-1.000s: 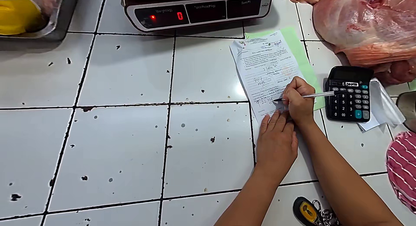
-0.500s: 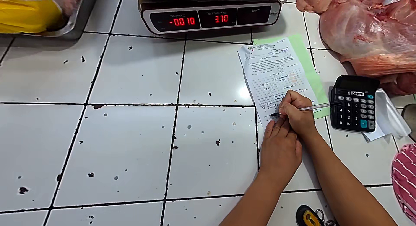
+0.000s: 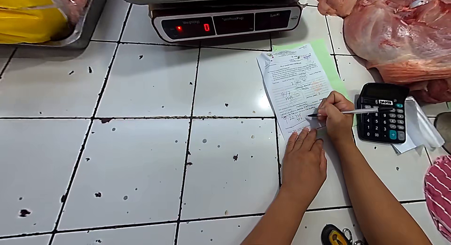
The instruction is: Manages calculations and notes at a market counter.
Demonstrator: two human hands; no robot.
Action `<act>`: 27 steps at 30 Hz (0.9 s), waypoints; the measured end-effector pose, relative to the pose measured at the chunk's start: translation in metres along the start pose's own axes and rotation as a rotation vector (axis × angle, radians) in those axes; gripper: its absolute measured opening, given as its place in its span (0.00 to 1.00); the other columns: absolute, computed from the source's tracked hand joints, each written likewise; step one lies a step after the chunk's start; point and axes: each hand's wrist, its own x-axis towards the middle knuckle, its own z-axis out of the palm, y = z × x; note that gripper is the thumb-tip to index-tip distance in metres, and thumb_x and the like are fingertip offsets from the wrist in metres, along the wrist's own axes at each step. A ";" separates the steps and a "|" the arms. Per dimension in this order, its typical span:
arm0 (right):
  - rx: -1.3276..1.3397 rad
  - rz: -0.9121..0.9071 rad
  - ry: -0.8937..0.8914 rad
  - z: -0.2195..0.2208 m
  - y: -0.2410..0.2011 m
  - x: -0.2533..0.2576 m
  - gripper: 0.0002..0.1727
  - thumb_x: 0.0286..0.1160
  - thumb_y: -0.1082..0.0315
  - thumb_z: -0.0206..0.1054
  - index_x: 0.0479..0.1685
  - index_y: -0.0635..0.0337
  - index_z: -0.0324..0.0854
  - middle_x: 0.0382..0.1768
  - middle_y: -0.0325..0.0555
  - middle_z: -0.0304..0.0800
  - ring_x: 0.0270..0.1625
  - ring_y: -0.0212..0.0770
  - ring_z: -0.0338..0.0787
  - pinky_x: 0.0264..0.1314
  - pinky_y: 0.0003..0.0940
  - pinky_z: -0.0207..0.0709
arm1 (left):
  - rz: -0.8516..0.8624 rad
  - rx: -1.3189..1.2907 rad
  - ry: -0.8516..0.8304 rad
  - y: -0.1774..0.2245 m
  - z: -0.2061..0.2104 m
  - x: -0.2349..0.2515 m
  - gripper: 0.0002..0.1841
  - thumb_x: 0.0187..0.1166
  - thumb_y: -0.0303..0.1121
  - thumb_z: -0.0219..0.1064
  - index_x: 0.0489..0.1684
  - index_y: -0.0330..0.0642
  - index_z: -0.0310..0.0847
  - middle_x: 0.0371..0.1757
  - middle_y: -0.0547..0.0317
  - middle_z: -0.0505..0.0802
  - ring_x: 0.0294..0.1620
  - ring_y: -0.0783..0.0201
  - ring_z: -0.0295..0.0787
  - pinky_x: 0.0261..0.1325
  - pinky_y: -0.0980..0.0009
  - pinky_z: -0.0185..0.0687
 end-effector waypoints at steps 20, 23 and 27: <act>-0.156 -0.019 0.030 -0.003 0.006 0.004 0.14 0.60 0.76 0.55 0.16 0.44 0.65 0.11 0.23 0.71 0.14 0.18 0.70 0.17 0.14 0.63 | 0.001 -0.005 0.007 -0.001 0.000 0.000 0.15 0.80 0.30 0.61 0.53 0.38 0.94 0.72 0.48 0.90 0.78 0.46 0.82 0.84 0.46 0.66; -0.156 -0.027 0.039 -0.003 0.007 0.005 0.14 0.60 0.76 0.54 0.15 0.43 0.65 0.10 0.22 0.70 0.14 0.18 0.70 0.18 0.14 0.62 | -0.004 -0.009 0.004 -0.001 0.000 0.000 0.15 0.80 0.30 0.61 0.53 0.38 0.94 0.72 0.49 0.89 0.78 0.46 0.82 0.84 0.47 0.66; -0.165 -0.048 0.059 -0.002 0.007 0.006 0.14 0.60 0.77 0.54 0.15 0.43 0.65 0.11 0.22 0.70 0.14 0.17 0.70 0.18 0.14 0.63 | -0.012 0.001 -0.017 0.000 -0.001 0.000 0.15 0.80 0.30 0.61 0.55 0.38 0.93 0.73 0.49 0.89 0.79 0.48 0.81 0.86 0.48 0.64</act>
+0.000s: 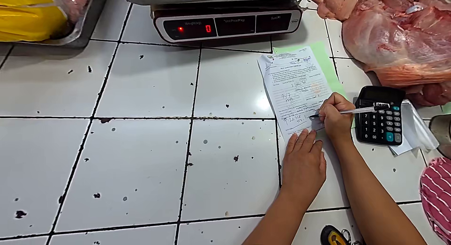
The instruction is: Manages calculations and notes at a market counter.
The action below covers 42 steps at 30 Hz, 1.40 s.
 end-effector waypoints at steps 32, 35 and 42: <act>0.072 0.081 -0.342 0.020 -0.024 -0.017 0.10 0.63 0.73 0.56 0.19 0.47 0.70 0.13 0.26 0.73 0.16 0.20 0.73 0.20 0.17 0.64 | 0.033 0.012 0.104 -0.002 0.004 -0.001 0.11 0.73 0.27 0.64 0.38 0.34 0.95 0.60 0.46 0.96 0.70 0.47 0.89 0.81 0.50 0.71; 0.222 0.044 -0.181 0.009 -0.008 -0.008 0.13 0.63 0.77 0.54 0.19 0.46 0.71 0.17 0.24 0.79 0.18 0.19 0.76 0.22 0.15 0.71 | 0.028 0.001 0.070 -0.003 0.004 -0.001 0.14 0.78 0.28 0.61 0.46 0.37 0.95 0.68 0.48 0.92 0.75 0.46 0.85 0.83 0.47 0.69; 0.186 0.006 0.027 -0.019 0.008 0.009 0.15 0.59 0.79 0.50 0.16 0.45 0.67 0.13 0.24 0.73 0.15 0.18 0.71 0.18 0.13 0.63 | 0.027 0.020 0.057 -0.003 0.003 -0.001 0.15 0.80 0.30 0.61 0.51 0.38 0.95 0.70 0.48 0.91 0.76 0.45 0.84 0.83 0.46 0.69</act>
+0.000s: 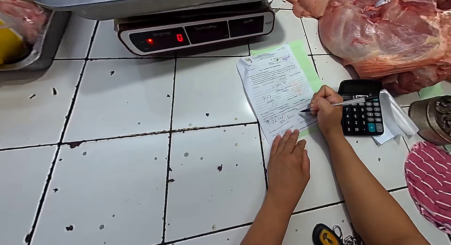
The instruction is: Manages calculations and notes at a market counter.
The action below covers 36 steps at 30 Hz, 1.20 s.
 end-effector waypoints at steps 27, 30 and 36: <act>-0.162 -0.013 0.004 0.006 -0.002 -0.003 0.14 0.61 0.78 0.54 0.16 0.48 0.66 0.10 0.25 0.67 0.12 0.19 0.65 0.16 0.14 0.58 | 0.012 0.009 0.018 -0.001 0.001 0.000 0.15 0.79 0.30 0.61 0.51 0.38 0.95 0.69 0.48 0.91 0.75 0.46 0.85 0.82 0.46 0.70; -0.156 -0.018 0.012 0.006 -0.001 -0.003 0.14 0.61 0.79 0.54 0.16 0.48 0.65 0.10 0.25 0.65 0.12 0.19 0.64 0.16 0.14 0.57 | 0.015 0.012 0.017 -0.001 0.001 0.000 0.15 0.79 0.30 0.62 0.50 0.38 0.95 0.70 0.48 0.91 0.75 0.46 0.85 0.82 0.46 0.70; -0.165 -0.019 0.031 0.005 0.001 -0.004 0.13 0.62 0.78 0.52 0.17 0.47 0.65 0.11 0.25 0.67 0.13 0.19 0.65 0.17 0.14 0.58 | 0.006 -0.005 0.006 -0.001 0.000 0.000 0.15 0.79 0.30 0.61 0.51 0.37 0.95 0.70 0.48 0.91 0.76 0.45 0.84 0.82 0.46 0.69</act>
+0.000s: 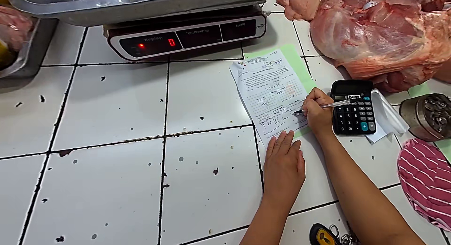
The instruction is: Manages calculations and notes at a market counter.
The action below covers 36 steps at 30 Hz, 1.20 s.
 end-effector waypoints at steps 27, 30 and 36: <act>0.167 0.092 0.028 0.000 0.004 0.004 0.06 0.72 0.75 0.56 0.37 0.51 0.72 0.22 0.27 0.73 0.20 0.19 0.71 0.24 0.13 0.66 | 0.023 0.033 0.017 0.000 0.001 -0.001 0.15 0.78 0.30 0.61 0.51 0.38 0.95 0.69 0.48 0.91 0.75 0.45 0.85 0.82 0.46 0.70; 0.154 0.074 0.074 0.006 0.002 0.003 0.04 0.82 0.72 0.59 0.48 0.59 0.75 0.27 0.32 0.78 0.23 0.20 0.75 0.27 0.15 0.72 | 0.058 0.050 0.035 -0.003 0.002 -0.001 0.14 0.77 0.30 0.62 0.50 0.39 0.95 0.69 0.46 0.91 0.74 0.43 0.85 0.80 0.43 0.71; 0.037 0.043 -0.107 -0.017 -0.015 -0.017 0.24 0.92 0.64 0.44 0.65 0.71 0.82 0.65 0.56 0.89 0.66 0.41 0.87 0.71 0.38 0.78 | 0.117 0.155 0.054 -0.004 0.006 -0.002 0.16 0.79 0.32 0.60 0.52 0.41 0.95 0.68 0.46 0.92 0.74 0.42 0.86 0.80 0.40 0.70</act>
